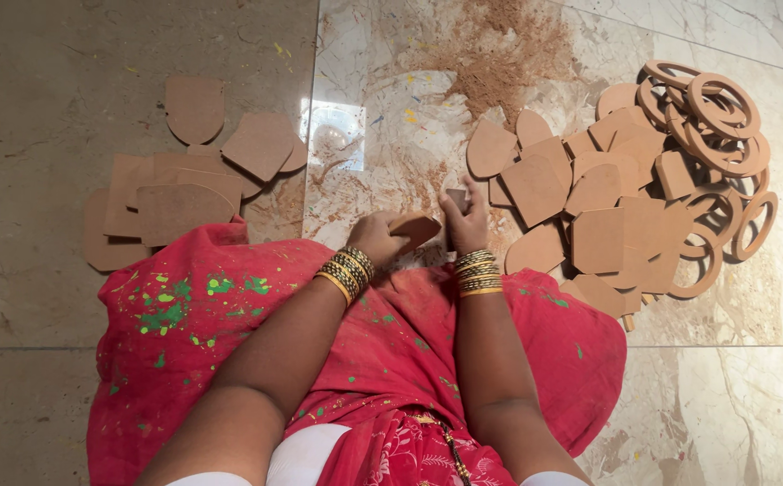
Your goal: The person sits on a tiled floor surrounded by laser-cut wooden shapes and sawdust. They pick up individual wooden cutout pieces one at a time and rub their edges and surfaces by hand to smooth them, setting each piece back on the floor pile before taking the next one.
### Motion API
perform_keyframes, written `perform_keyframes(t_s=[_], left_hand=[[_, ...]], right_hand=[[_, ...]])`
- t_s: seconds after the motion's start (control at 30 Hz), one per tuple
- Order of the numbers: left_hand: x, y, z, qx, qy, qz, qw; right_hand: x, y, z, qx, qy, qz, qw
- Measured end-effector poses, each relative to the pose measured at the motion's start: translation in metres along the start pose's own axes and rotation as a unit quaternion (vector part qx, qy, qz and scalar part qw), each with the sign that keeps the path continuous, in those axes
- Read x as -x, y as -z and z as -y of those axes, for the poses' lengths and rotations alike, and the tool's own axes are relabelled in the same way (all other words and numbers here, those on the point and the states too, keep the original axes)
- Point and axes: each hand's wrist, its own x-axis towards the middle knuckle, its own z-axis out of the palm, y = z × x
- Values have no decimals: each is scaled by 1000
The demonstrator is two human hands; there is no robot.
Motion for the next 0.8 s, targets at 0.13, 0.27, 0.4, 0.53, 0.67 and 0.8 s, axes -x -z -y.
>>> perform_keyframes(t_s=[0.13, 0.27, 0.4, 0.53, 0.67, 0.8], left_hand=[[2, -2, -2, -43, -59, 21, 997], [-1, 0, 1, -94, -4, 52, 994], [0, -3, 6, -95, -50, 45, 993], [3, -7, 9, -73, -46, 59, 995], [1, -6, 11, -82, -64, 45, 994], [-1, -4, 11, -114, -46, 86, 989]], right_hand=[[6, -23, -1, -62, -5, 52, 997], [21, -35, 5, 97, 129, 63, 985], [15, -32, 0, 107, 104, 72, 986], [-6, -24, -4, -13, -68, 57, 996], [3, -30, 7, 143, -42, 39, 988], [30, -54, 25, 272, 222, 45, 935]])
